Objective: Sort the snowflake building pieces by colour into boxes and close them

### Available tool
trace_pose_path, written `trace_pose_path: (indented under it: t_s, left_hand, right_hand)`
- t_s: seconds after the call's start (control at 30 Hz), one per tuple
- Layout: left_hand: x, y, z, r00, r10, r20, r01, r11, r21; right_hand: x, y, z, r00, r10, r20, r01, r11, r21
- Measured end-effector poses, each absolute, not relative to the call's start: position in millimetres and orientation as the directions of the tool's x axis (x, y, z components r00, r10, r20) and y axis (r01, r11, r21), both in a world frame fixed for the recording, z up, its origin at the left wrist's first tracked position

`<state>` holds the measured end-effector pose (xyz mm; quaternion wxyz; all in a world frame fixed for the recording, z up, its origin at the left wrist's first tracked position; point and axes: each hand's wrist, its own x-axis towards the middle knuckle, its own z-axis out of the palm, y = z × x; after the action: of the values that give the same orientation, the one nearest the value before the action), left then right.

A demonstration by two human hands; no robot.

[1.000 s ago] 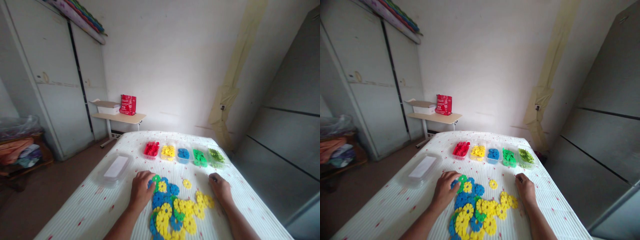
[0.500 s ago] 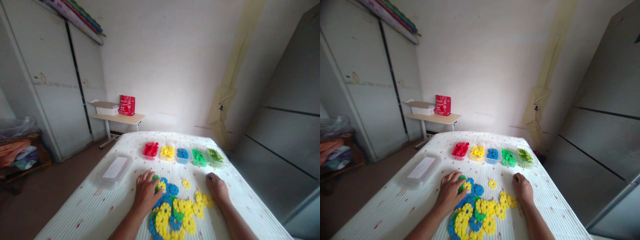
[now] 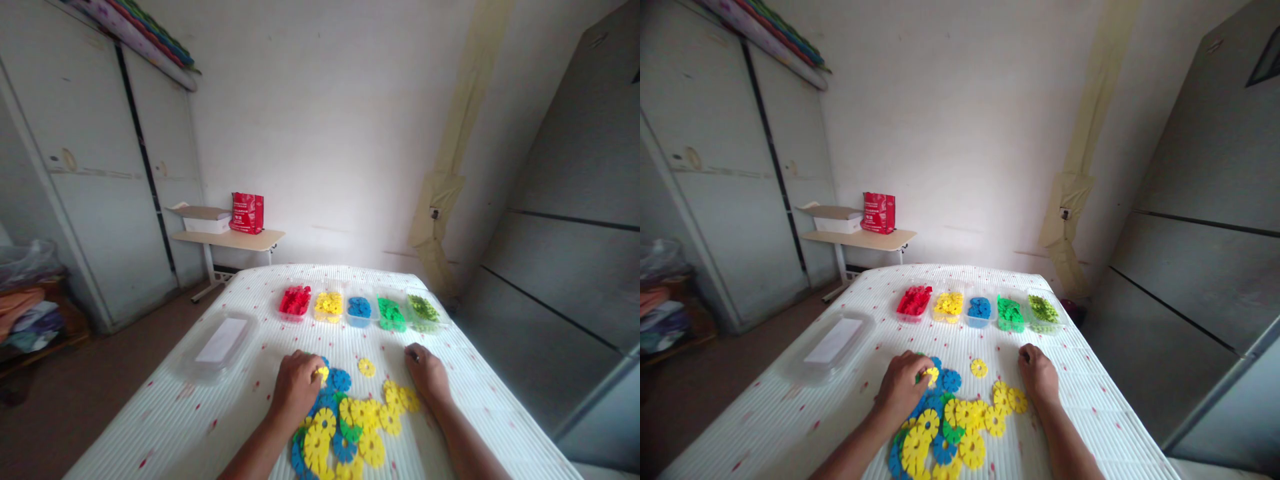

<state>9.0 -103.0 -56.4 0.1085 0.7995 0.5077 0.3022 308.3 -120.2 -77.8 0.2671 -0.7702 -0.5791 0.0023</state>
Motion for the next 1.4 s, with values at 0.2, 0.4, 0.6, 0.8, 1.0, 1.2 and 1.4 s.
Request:
trace_pose_path:
  t_s: [0.2, 0.4, 0.6, 0.8, 1.0, 1.2, 1.4]
  left_hand:
    - [56.9, -90.5, -47.0, 0.367, 0.885, 0.285, 0.589, -0.458, 0.665]
    - [105.5, -73.0, -52.0, 0.487, 0.844, 0.225, 0.618, -0.515, 0.594]
    - [108.2, -68.1, -54.3, 0.546, 0.820, 0.172, 0.670, -0.550, 0.498]
    - [106.1, -73.8, -55.6, 0.528, 0.835, 0.155, 0.678, -0.525, 0.514]
    - [94.4, -64.4, -51.9, 0.449, 0.875, 0.179, 0.622, -0.450, 0.641]
    - [72.1, 4.8, -14.2, 0.155, 0.961, 0.231, 0.589, -0.277, 0.759]
    - [42.7, 9.7, -11.8, 0.024, 0.946, 0.324, 0.623, -0.267, 0.735]
  right_hand:
    - [308.3, -119.7, -78.1, 0.324, 0.888, 0.326, 0.891, -0.171, -0.421]
    - [308.4, -119.1, -79.9, 0.340, 0.882, 0.325, 0.885, -0.184, -0.427]
    - [307.4, -119.6, -78.3, 0.340, 0.879, 0.333, 0.885, -0.179, -0.429]
    - [306.1, -120.2, -76.1, 0.336, 0.883, 0.328, 0.886, -0.179, -0.427]
    - [307.5, -119.2, -78.6, 0.330, 0.888, 0.321, 0.890, -0.179, -0.419]
    - [306.9, -119.2, -77.7, 0.333, 0.888, 0.317, 0.896, -0.192, -0.401]
    - [306.2, -119.2, -77.1, 0.327, 0.891, 0.315, 0.895, -0.185, -0.405]
